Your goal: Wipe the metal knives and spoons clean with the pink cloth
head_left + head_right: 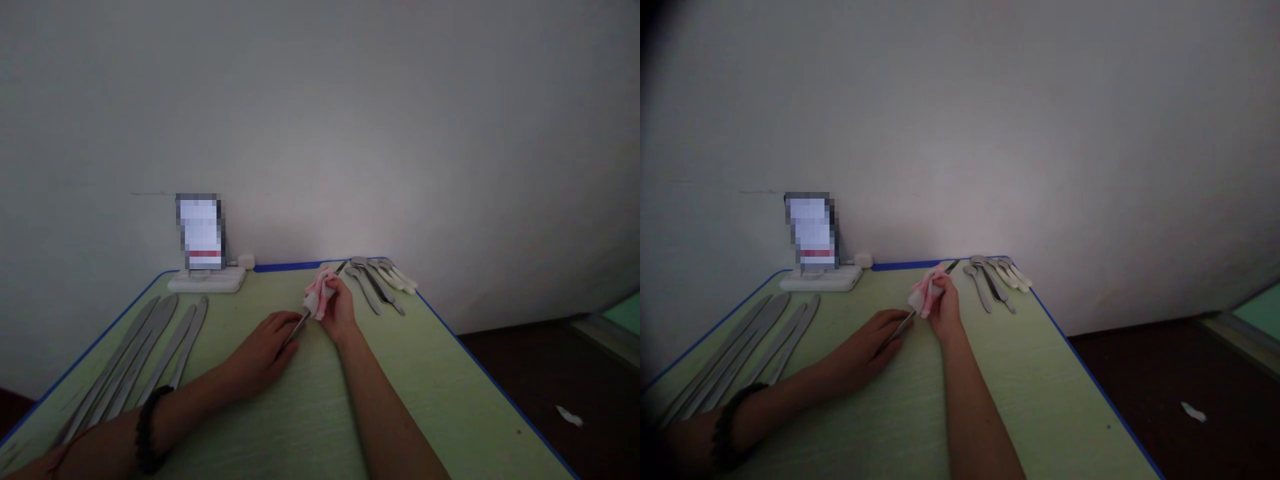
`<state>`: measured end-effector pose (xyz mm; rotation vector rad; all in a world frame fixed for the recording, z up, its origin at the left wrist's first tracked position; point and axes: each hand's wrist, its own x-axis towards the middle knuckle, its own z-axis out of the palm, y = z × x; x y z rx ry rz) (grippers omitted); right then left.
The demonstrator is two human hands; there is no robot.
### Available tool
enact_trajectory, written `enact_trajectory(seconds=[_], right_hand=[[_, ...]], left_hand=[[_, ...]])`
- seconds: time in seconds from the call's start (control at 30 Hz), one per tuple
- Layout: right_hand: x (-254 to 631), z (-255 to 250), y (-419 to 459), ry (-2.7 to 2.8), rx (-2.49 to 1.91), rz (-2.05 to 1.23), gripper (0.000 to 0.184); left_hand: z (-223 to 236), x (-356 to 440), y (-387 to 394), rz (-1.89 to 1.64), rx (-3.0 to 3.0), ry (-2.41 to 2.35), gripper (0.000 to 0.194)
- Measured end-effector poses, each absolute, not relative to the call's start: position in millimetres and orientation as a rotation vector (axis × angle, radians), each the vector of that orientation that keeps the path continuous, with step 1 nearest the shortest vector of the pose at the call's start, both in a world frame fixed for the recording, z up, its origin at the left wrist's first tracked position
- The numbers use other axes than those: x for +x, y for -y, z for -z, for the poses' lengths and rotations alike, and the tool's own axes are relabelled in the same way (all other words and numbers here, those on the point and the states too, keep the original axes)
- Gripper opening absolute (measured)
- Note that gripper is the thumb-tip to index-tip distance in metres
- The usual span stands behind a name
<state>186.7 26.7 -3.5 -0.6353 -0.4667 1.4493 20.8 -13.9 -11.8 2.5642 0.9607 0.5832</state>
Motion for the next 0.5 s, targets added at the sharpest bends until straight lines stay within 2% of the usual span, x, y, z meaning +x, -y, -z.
enact_trajectory(seconds=[0.33, 0.5], right_hand=[[182.5, 4.2, -25.0, 0.538, -0.69, -1.495, 0.008], [179.4, 10.2, -26.1, 0.627, -0.724, -1.493, 0.007]], left_hand=[[13.9, 18.9, 13.4, -0.485, 2.664, -0.938, 0.046], [12.8, 19.8, 12.4, -0.449, 2.687, -0.893, 0.045]])
